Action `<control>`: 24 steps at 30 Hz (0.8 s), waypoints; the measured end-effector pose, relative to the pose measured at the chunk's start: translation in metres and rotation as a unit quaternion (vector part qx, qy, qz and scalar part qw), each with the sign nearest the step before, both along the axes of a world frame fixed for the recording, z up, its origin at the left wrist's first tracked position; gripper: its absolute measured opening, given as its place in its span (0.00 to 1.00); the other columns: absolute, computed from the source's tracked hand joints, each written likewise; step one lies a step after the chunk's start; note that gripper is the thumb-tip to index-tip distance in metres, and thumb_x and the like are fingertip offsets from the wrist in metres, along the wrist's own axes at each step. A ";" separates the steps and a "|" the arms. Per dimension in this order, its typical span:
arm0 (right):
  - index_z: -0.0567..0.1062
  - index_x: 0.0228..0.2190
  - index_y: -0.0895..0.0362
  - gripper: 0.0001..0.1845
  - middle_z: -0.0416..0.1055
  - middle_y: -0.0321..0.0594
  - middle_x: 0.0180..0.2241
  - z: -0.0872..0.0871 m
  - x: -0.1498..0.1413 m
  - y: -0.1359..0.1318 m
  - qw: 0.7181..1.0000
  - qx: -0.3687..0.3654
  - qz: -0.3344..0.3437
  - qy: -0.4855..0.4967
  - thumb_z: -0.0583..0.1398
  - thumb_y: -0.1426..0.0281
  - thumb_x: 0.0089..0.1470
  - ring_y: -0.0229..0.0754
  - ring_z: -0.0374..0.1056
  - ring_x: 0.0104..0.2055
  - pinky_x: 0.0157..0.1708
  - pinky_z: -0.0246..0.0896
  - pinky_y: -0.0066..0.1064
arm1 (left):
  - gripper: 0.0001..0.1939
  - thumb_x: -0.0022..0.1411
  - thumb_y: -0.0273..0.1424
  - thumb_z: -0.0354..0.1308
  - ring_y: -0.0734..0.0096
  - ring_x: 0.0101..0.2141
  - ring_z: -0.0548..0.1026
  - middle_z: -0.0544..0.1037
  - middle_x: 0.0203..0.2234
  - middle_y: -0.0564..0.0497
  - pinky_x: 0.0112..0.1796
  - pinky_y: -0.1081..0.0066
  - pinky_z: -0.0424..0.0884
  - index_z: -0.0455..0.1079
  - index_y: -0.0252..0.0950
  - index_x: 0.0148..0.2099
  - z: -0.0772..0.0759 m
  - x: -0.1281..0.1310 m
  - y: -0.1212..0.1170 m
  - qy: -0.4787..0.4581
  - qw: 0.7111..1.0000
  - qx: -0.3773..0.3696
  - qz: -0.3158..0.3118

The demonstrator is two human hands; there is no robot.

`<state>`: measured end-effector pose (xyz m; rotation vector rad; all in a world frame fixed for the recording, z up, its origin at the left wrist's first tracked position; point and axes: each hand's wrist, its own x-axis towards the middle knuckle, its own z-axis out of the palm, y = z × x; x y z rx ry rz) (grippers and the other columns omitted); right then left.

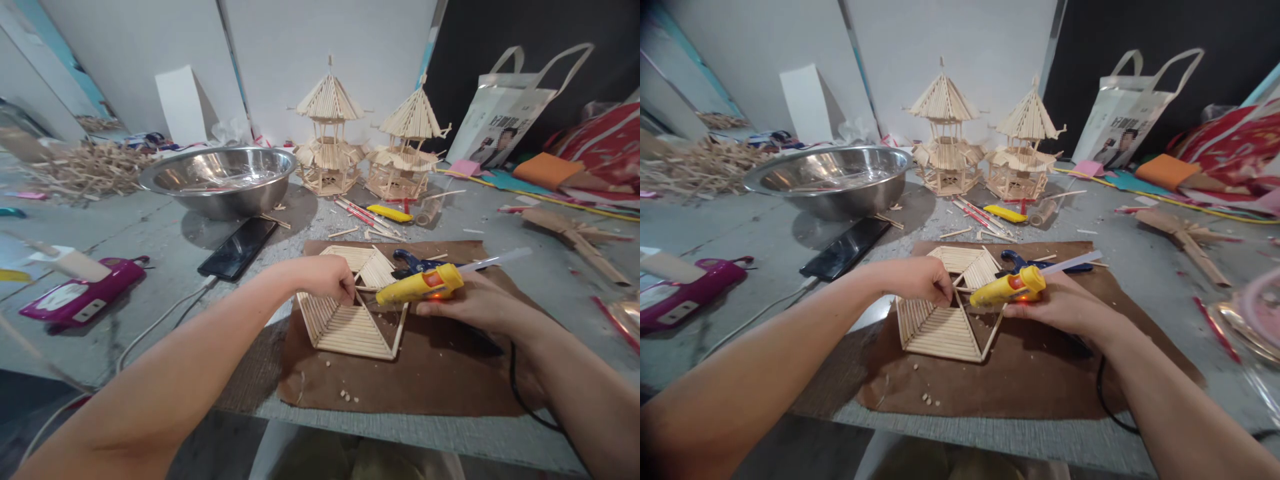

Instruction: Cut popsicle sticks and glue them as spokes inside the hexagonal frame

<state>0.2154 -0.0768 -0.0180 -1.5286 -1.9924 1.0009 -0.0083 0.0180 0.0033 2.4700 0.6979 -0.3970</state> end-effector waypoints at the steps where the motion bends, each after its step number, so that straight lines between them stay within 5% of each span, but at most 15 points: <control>1: 0.73 0.32 0.54 0.17 0.72 0.37 0.31 0.000 0.000 0.000 1.000 -0.001 0.001 0.002 0.59 0.60 0.37 0.43 0.67 0.31 0.30 0.65 0.30 | 0.09 0.46 0.30 0.54 0.81 0.24 0.66 0.75 0.25 0.55 0.26 0.81 0.57 0.71 0.37 0.33 -0.001 0.000 0.000 0.000 1.000 0.000 0.000; 24: 0.72 0.32 0.56 0.18 0.71 0.36 0.30 -0.003 0.002 0.002 1.000 -0.005 -0.013 0.010 0.59 0.60 0.37 0.41 0.67 0.30 0.29 0.64 0.30 | 0.11 0.49 0.34 0.50 0.80 0.24 0.65 0.73 0.24 0.54 0.25 0.79 0.57 0.70 0.35 0.32 0.003 -0.002 0.000 -0.014 1.000 -0.002 0.010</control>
